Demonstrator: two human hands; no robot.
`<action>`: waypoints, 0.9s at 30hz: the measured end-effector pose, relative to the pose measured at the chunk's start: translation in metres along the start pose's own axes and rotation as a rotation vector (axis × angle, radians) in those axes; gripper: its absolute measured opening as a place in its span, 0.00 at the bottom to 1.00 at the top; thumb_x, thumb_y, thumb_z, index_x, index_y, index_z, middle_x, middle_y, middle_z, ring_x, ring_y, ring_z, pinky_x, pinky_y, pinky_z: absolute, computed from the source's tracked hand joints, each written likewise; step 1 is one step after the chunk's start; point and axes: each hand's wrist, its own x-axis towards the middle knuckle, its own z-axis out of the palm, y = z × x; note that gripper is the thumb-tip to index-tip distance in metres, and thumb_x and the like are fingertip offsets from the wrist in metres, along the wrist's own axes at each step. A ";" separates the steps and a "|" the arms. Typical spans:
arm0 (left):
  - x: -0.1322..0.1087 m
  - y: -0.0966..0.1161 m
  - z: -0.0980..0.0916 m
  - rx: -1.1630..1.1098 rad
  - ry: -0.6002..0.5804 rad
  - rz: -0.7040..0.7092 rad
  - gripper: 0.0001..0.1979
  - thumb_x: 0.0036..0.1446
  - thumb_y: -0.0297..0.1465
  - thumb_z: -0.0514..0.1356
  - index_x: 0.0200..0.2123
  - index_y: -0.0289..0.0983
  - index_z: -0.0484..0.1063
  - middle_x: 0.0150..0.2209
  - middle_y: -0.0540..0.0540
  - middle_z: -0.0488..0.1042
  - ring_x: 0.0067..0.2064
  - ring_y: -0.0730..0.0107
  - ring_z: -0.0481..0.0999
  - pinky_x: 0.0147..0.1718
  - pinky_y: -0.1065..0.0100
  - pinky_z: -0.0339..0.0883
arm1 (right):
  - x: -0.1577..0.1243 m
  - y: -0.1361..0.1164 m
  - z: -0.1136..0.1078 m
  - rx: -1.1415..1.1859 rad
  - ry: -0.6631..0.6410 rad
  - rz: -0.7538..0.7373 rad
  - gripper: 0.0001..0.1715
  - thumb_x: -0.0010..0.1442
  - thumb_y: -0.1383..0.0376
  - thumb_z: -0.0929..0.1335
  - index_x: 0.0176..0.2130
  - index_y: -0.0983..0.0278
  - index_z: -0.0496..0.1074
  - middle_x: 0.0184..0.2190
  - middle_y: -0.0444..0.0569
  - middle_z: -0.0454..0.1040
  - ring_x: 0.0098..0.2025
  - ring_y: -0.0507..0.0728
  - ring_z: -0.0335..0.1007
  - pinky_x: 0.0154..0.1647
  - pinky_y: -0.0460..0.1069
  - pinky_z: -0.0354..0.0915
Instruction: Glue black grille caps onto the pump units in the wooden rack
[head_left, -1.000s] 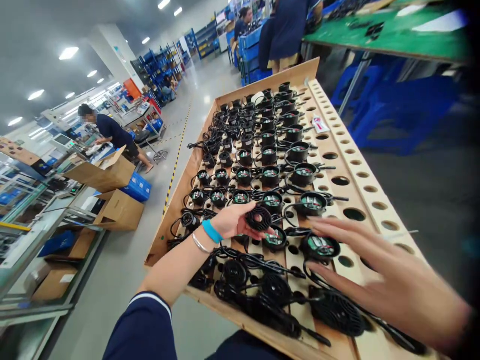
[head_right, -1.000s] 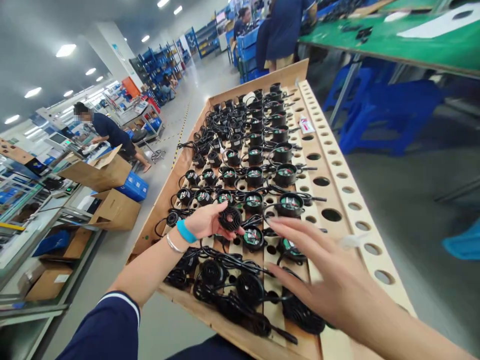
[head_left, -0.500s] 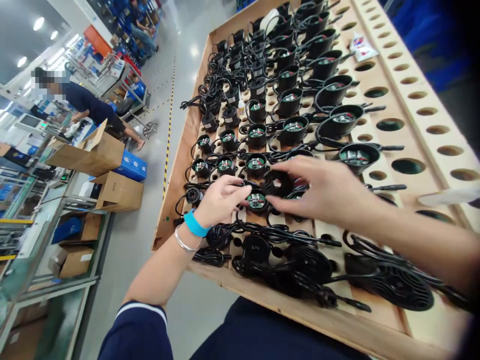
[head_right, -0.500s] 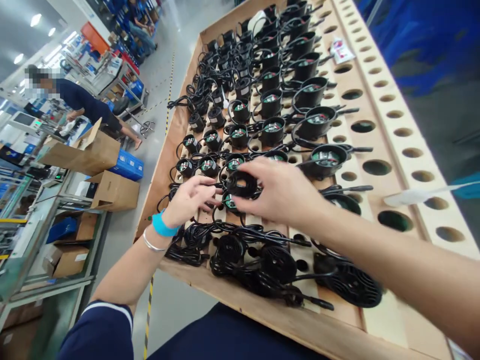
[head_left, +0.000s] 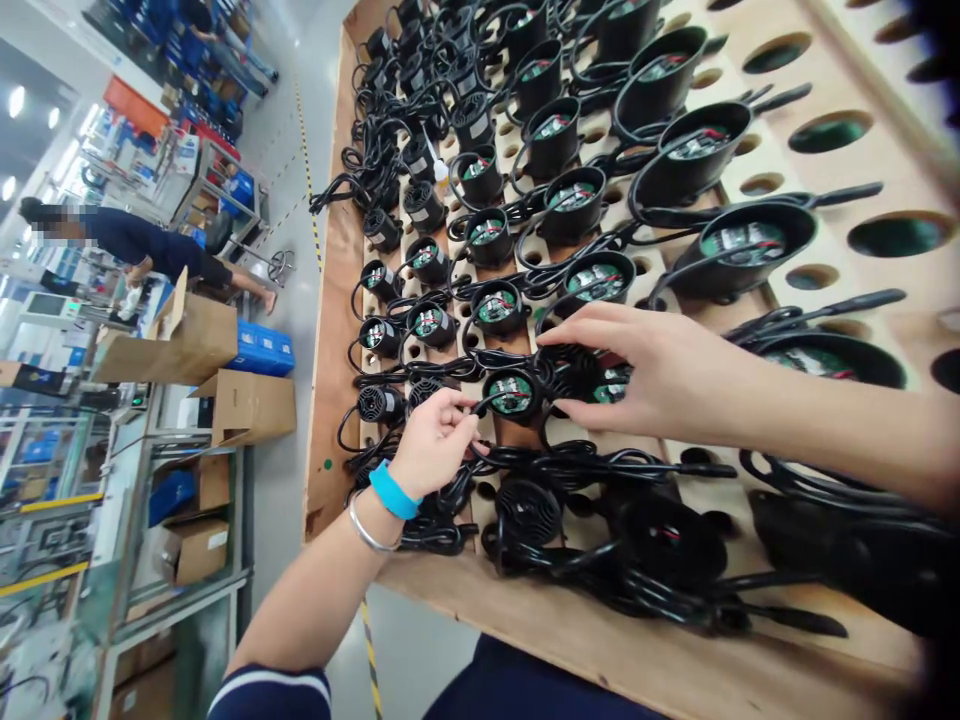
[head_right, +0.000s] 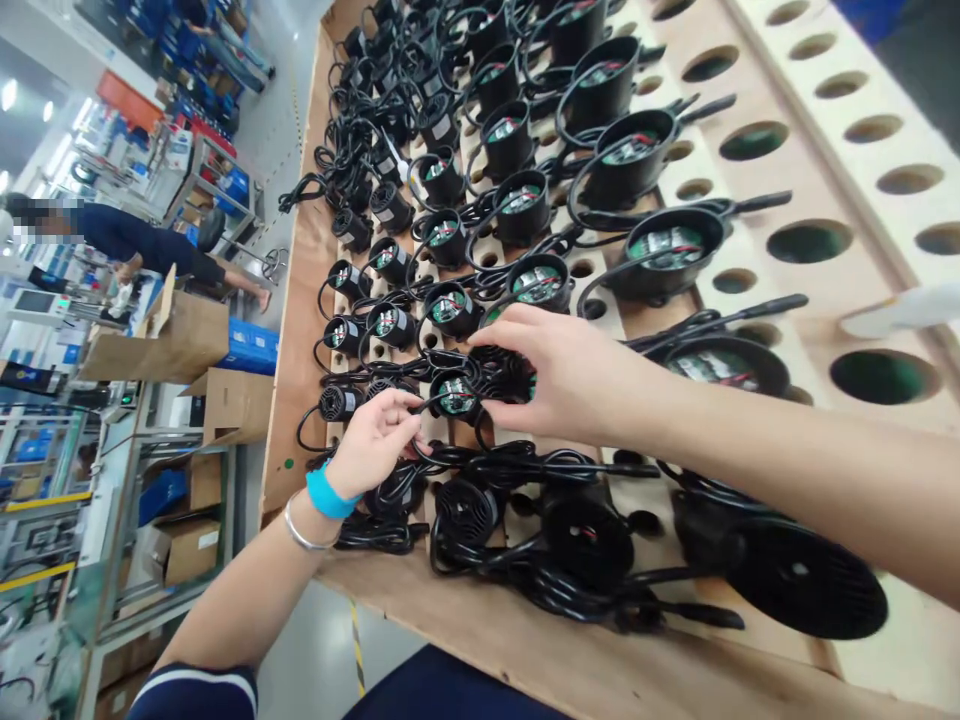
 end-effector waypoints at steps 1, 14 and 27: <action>0.002 0.000 0.001 0.015 0.011 0.001 0.05 0.56 0.27 0.56 0.37 0.35 0.65 0.22 0.54 0.69 0.22 0.73 0.75 0.20 0.76 0.67 | 0.002 0.000 0.003 -0.002 -0.008 -0.013 0.25 0.53 0.60 0.68 0.50 0.65 0.71 0.43 0.54 0.71 0.39 0.60 0.71 0.42 0.57 0.71; 0.007 -0.017 0.005 0.324 0.138 0.274 0.08 0.56 0.29 0.56 0.38 0.33 0.72 0.20 0.54 0.64 0.21 0.78 0.63 0.20 0.75 0.58 | 0.017 0.000 0.029 -0.082 -0.082 -0.049 0.25 0.49 0.61 0.69 0.48 0.64 0.71 0.43 0.51 0.71 0.34 0.54 0.70 0.36 0.50 0.68; 0.012 -0.017 0.003 0.500 0.104 0.441 0.09 0.54 0.25 0.55 0.36 0.34 0.74 0.22 0.53 0.67 0.23 0.75 0.63 0.25 0.72 0.59 | 0.026 -0.004 0.031 -0.259 -0.245 -0.269 0.20 0.54 0.63 0.68 0.45 0.69 0.73 0.41 0.56 0.73 0.41 0.60 0.70 0.40 0.54 0.69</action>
